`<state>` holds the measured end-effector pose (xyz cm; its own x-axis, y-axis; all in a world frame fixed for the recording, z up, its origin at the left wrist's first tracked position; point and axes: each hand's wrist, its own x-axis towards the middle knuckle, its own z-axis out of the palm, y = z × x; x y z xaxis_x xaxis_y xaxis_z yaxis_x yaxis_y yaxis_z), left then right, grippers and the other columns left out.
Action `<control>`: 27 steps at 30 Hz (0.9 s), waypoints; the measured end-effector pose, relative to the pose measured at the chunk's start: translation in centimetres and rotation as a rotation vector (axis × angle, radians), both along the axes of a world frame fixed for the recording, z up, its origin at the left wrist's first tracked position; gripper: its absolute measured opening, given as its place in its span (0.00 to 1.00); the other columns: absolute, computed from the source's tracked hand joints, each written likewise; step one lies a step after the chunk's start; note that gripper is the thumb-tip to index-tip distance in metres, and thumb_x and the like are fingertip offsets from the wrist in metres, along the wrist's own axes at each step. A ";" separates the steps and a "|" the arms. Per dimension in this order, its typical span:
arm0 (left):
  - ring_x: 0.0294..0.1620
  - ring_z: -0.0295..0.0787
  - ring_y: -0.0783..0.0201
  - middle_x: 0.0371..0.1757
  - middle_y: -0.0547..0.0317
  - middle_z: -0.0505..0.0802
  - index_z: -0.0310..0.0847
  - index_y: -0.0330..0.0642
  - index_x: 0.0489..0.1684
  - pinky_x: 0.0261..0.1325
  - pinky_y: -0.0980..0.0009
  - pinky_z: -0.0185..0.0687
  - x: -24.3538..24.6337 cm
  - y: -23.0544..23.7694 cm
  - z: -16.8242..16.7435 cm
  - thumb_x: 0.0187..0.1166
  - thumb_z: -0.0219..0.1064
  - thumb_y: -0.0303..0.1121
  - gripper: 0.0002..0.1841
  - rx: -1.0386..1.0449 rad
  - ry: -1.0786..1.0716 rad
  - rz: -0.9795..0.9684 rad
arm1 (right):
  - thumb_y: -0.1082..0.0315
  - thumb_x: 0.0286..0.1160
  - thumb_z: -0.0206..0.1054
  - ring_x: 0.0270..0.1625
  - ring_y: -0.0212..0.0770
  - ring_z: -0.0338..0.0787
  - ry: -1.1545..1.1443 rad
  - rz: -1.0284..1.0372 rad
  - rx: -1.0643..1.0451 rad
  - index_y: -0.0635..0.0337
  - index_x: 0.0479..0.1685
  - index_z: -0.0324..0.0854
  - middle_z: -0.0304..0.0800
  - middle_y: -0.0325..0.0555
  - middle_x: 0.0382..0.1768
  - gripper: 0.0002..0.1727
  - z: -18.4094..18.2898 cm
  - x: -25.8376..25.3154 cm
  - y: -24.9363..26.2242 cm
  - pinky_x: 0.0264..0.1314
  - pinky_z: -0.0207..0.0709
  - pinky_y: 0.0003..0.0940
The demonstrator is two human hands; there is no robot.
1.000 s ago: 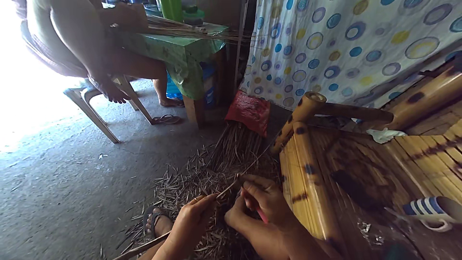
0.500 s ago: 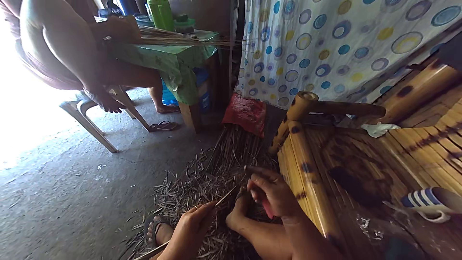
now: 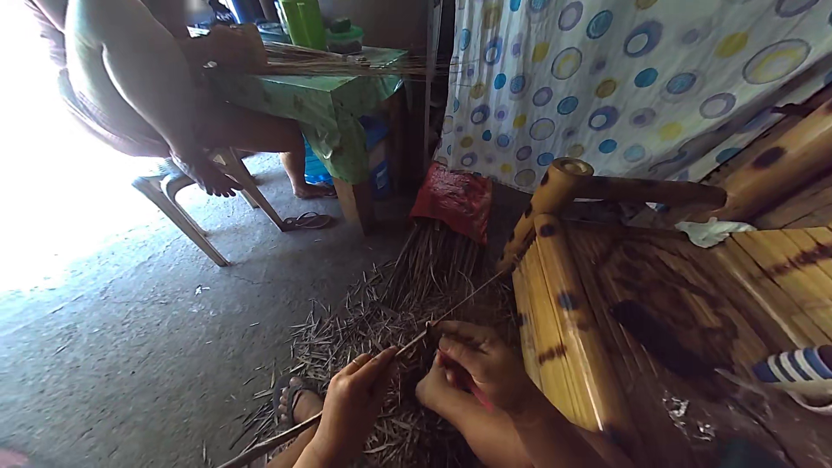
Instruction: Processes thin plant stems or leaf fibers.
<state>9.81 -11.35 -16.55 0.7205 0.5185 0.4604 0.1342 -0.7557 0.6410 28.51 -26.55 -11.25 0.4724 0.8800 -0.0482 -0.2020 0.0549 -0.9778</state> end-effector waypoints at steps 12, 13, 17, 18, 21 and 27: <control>0.38 0.89 0.74 0.42 0.61 0.92 0.91 0.47 0.50 0.43 0.76 0.88 -0.3 0.8 -0.3 0.84 0.63 0.39 0.11 0.056 0.049 -0.060 | 0.72 0.87 0.57 0.21 0.34 0.83 -0.151 -0.186 0.194 0.69 0.70 0.82 0.89 0.47 0.30 0.19 0.3 2.7 -0.2 0.23 0.81 0.27; 0.35 0.89 0.73 0.41 0.60 0.92 0.91 0.47 0.49 0.39 0.75 0.88 -0.2 0.8 -0.5 0.84 0.63 0.39 0.11 0.068 0.052 -0.066 | 0.72 0.87 0.57 0.21 0.34 0.83 -0.144 -0.167 0.188 0.69 0.70 0.82 0.90 0.47 0.30 0.19 0.4 2.8 -0.4 0.23 0.81 0.27; 0.31 0.87 0.72 0.39 0.58 0.90 0.88 0.45 0.49 0.33 0.76 0.86 0.1 0.5 -1.6 0.85 0.63 0.38 0.10 0.149 -0.002 -0.066 | 0.71 0.87 0.59 0.21 0.32 0.82 -0.103 -0.076 0.102 0.68 0.65 0.85 0.90 0.45 0.30 0.17 0.0 0.9 -0.2 0.24 0.81 0.27; 0.31 0.88 0.71 0.40 0.57 0.90 0.88 0.44 0.49 0.33 0.76 0.86 0.1 0.5 -1.7 0.85 0.63 0.37 0.10 0.165 -0.020 -0.066 | 0.71 0.86 0.59 0.22 0.32 0.83 -0.101 -0.050 0.085 0.68 0.63 0.86 0.90 0.45 0.30 0.16 -0.5 0.3 0.0 0.24 0.81 0.26; 0.33 0.88 0.70 0.41 0.55 0.91 0.88 0.44 0.50 0.35 0.77 0.86 0.2 0.5 -1.8 0.84 0.64 0.36 0.09 0.187 -0.058 -0.064 | 0.70 0.87 0.60 0.23 0.31 0.84 -0.120 -0.009 0.066 0.66 0.60 0.87 0.91 0.44 0.31 0.14 -1.2 -0.7 0.3 0.25 0.82 0.25; 0.51 0.90 0.71 0.50 0.60 0.94 0.87 0.51 0.71 0.59 0.74 0.87 0.3 0.8 -0.4 0.88 0.60 0.36 0.17 0.064 -0.047 -0.100 | 0.72 0.86 0.59 0.22 0.31 0.84 -0.171 -0.081 0.117 0.67 0.60 0.88 0.91 0.44 0.31 0.15 -1.5 -0.5 0.5 0.25 0.82 0.25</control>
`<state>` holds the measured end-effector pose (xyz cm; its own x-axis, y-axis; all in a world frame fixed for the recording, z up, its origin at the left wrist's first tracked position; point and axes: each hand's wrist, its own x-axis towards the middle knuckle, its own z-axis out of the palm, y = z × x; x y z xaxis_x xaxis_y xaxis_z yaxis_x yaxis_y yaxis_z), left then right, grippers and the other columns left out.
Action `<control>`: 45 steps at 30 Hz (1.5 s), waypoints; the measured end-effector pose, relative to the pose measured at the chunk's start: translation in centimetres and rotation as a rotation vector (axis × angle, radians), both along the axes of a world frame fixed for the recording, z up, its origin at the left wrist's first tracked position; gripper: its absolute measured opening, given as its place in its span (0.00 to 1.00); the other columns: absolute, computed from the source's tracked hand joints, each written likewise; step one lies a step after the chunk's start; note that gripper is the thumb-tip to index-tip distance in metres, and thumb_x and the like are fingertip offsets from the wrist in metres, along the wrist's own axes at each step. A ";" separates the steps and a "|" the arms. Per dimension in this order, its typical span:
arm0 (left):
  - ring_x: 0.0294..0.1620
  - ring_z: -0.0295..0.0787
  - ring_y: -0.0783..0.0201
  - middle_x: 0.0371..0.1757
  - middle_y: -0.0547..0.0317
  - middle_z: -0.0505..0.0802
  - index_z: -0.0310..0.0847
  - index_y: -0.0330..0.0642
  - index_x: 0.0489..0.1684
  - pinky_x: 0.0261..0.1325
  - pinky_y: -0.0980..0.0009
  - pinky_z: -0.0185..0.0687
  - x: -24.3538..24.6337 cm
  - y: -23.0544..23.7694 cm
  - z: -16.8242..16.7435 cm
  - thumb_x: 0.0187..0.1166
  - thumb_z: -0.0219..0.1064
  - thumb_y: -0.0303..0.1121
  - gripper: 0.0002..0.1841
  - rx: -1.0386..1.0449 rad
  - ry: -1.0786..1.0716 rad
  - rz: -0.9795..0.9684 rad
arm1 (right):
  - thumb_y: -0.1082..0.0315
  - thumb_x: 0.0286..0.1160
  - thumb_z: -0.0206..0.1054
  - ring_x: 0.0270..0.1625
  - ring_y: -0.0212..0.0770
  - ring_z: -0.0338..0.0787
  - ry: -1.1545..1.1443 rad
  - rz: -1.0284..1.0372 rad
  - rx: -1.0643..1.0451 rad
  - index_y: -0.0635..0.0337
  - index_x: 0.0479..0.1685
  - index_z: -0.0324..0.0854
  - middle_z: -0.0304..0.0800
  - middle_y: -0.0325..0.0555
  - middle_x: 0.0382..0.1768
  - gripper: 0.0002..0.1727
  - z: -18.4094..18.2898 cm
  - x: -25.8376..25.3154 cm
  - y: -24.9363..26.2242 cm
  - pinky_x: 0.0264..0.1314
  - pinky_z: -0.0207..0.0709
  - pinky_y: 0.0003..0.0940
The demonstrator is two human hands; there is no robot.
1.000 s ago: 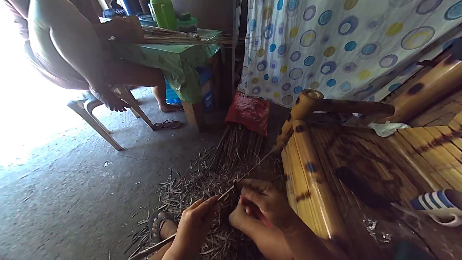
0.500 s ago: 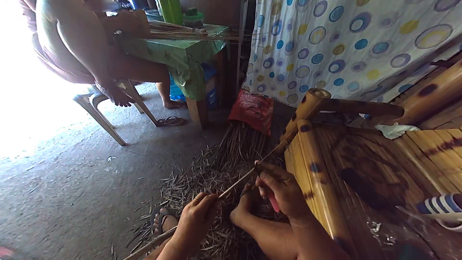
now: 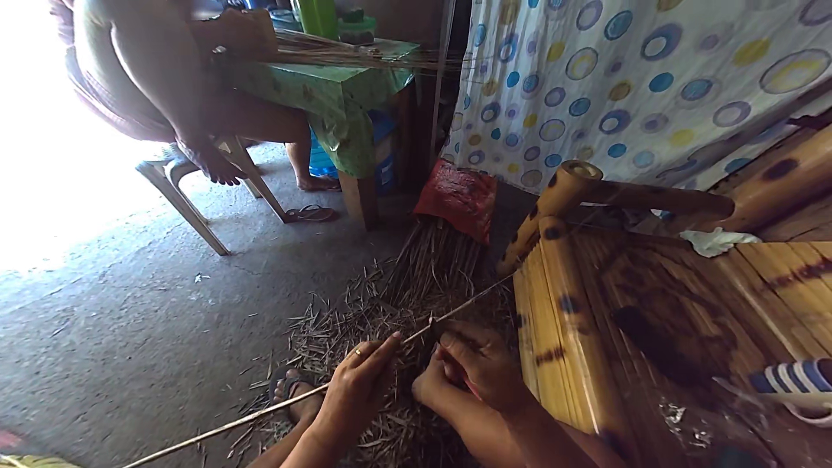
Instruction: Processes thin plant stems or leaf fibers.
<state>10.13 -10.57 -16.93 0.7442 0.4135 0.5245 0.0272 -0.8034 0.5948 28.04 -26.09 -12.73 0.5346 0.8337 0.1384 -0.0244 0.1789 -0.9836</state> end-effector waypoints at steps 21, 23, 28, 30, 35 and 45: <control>0.37 0.88 0.73 0.39 0.64 0.92 0.91 0.56 0.65 0.44 0.75 0.86 -0.7 -0.9 2.7 0.88 0.56 0.37 0.17 -0.037 0.127 0.066 | 0.73 0.86 0.60 0.22 0.29 0.83 -0.175 -0.087 0.034 0.70 0.64 0.86 0.93 0.44 0.32 0.16 0.1 2.9 0.0 0.24 0.81 0.23; 0.37 0.88 0.73 0.39 0.63 0.92 0.90 0.55 0.65 0.45 0.75 0.86 -0.7 -0.8 2.6 0.88 0.57 0.36 0.17 -0.046 0.115 0.051 | 0.73 0.86 0.60 0.22 0.30 0.84 -0.162 -0.100 0.043 0.71 0.64 0.85 0.93 0.44 0.32 0.16 0.1 3.3 -0.1 0.24 0.82 0.24; 0.39 0.89 0.73 0.40 0.63 0.93 0.90 0.56 0.66 0.48 0.74 0.87 -0.7 -0.8 2.6 0.89 0.56 0.37 0.17 -0.063 0.118 0.024 | 0.75 0.85 0.59 0.21 0.32 0.85 -0.125 -0.143 0.073 0.72 0.65 0.84 0.93 0.47 0.32 0.16 0.6 3.9 -0.4 0.24 0.83 0.26; 0.39 0.89 0.72 0.40 0.63 0.93 0.90 0.56 0.66 0.47 0.74 0.87 -0.7 -0.8 2.4 0.89 0.56 0.37 0.17 -0.064 0.119 0.022 | 0.74 0.86 0.59 0.21 0.32 0.85 -0.120 -0.199 0.090 0.73 0.66 0.83 0.93 0.47 0.31 0.17 0.7 4.2 -0.5 0.23 0.83 0.25; 0.40 0.90 0.71 0.41 0.63 0.93 0.90 0.55 0.65 0.48 0.72 0.88 -1.0 -0.3 1.6 0.89 0.56 0.38 0.17 -0.074 0.144 0.038 | 0.73 0.87 0.56 0.21 0.33 0.84 -0.091 -0.258 0.096 0.74 0.68 0.81 0.91 0.47 0.32 0.18 1.2 4.8 -1.0 0.23 0.83 0.27; 0.41 0.88 0.78 0.43 0.64 0.94 0.89 0.45 0.63 0.50 0.78 0.86 -0.8 0.5 1.7 0.89 0.58 0.35 0.15 -0.325 0.168 -0.127 | 0.72 0.87 0.58 0.21 0.30 0.82 0.001 -0.035 0.015 0.70 0.62 0.86 0.91 0.45 0.31 0.16 0.1 1.3 0.2 0.24 0.81 0.25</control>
<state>9.35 -10.03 -15.23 0.8644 0.4374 0.2480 0.0583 -0.5771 0.8146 29.33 -25.92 -12.63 0.5637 0.8122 0.1501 -0.0183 0.1940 -0.9808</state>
